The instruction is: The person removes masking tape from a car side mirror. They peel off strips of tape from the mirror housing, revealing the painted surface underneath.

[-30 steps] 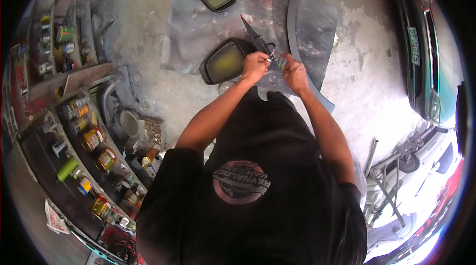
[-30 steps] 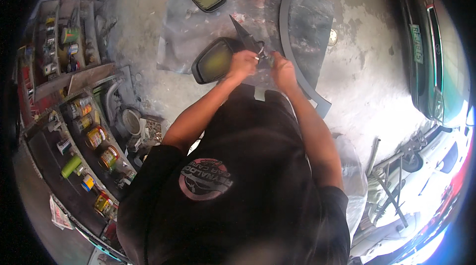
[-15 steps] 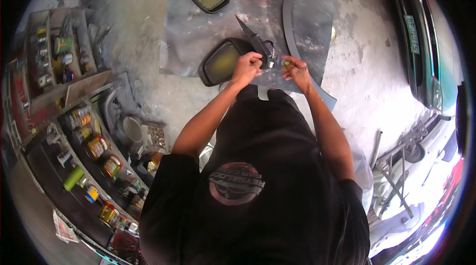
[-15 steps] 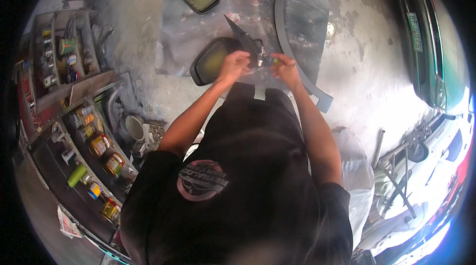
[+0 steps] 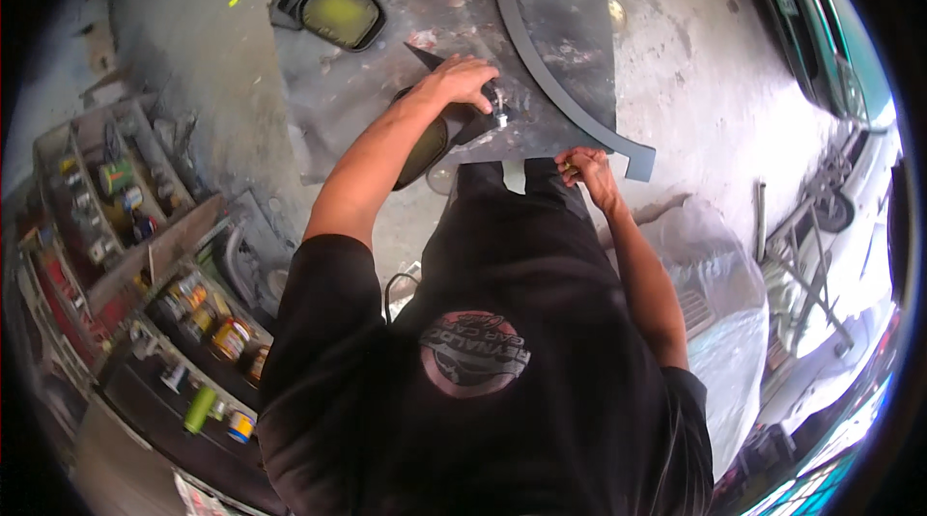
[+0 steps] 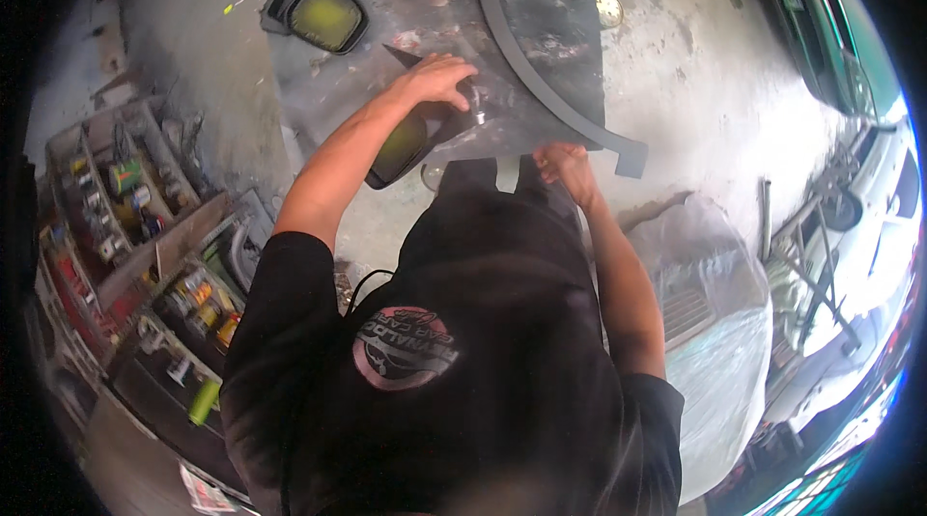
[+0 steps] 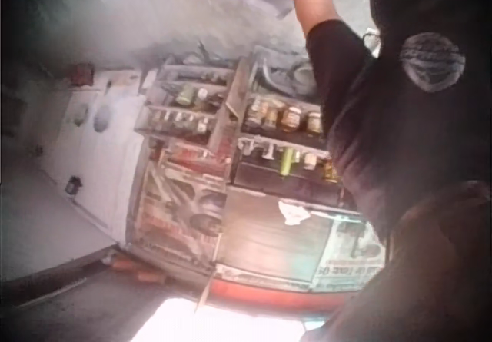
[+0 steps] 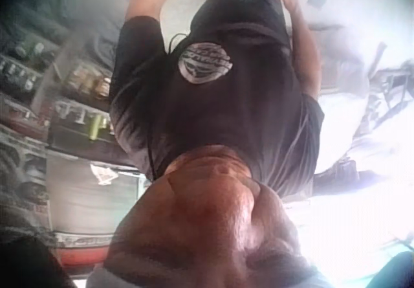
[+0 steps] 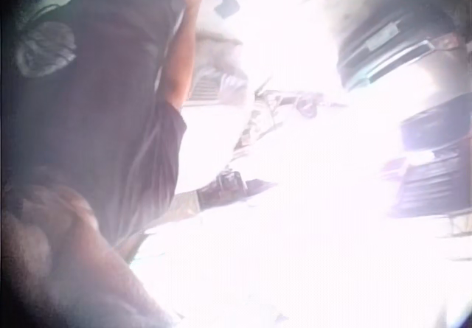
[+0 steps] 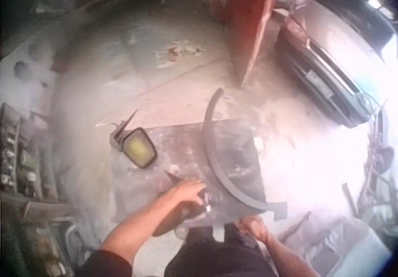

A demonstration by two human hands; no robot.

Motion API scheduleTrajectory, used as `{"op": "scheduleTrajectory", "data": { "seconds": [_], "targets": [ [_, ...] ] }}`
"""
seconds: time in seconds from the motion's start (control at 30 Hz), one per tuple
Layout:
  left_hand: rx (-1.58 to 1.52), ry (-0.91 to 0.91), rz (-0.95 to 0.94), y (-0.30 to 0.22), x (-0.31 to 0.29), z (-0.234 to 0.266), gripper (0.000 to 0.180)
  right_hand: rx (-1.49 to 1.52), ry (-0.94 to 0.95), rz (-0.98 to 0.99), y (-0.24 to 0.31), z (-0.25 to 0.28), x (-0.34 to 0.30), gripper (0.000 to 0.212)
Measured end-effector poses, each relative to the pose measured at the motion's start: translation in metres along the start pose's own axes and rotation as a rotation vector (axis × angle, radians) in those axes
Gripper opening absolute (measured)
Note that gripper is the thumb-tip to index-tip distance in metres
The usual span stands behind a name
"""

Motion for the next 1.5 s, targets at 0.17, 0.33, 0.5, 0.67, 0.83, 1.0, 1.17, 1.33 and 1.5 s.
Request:
{"op": "scheduleTrajectory", "data": {
  "seconds": [0.17,0.33,0.5,0.67,0.83,1.0,1.17,1.33,1.5],
  "targets": [
    [-0.042,0.074,-0.09,0.008,0.026,-0.011,0.083,0.233,-0.143,-0.009,-0.04,0.034,-0.022,0.038],
    [0.089,0.133,-0.151,0.006,0.036,-0.011,0.076,0.345,-0.273,-0.027,-0.076,0.055,-0.041,0.037],
    [0.185,0.137,-0.237,-0.006,0.035,-0.002,0.073,0.382,-0.307,-0.037,-0.094,0.06,-0.05,0.033],
    [0.165,0.153,-0.309,-0.01,0.036,-0.001,0.07,0.372,-0.313,-0.077,-0.094,0.045,-0.05,0.026],
    [0.182,0.103,-0.284,-0.01,0.037,0.004,0.07,0.338,-0.268,-0.126,-0.102,0.041,-0.04,0.027],
    [0.199,0.124,-0.264,-0.01,0.035,0.005,0.072,0.274,-0.196,-0.147,-0.092,0.021,-0.026,0.026],
    [0.143,0.091,-0.285,0.005,0.045,0.001,0.076,0.283,0.006,-0.138,-0.091,-0.01,0.028,0.028],
    [0.081,0.183,-0.221,0.013,0.066,-0.01,0.079,0.387,0.147,-0.248,-0.122,-0.072,0.081,0.039],
    [0.028,0.293,-0.166,0.022,0.085,-0.01,0.08,0.605,0.321,-0.148,-0.16,-0.133,0.133,0.046]
  ]
}}
Point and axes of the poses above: each hand's wrist, its own x-axis towards the middle knuckle, its own z-axis out of the back of the hand, y = z × x, the point moved 5 cm from there along x, towards the middle knuckle, and after that the axes turned 13 degrees about x, right-handed, at the moved point
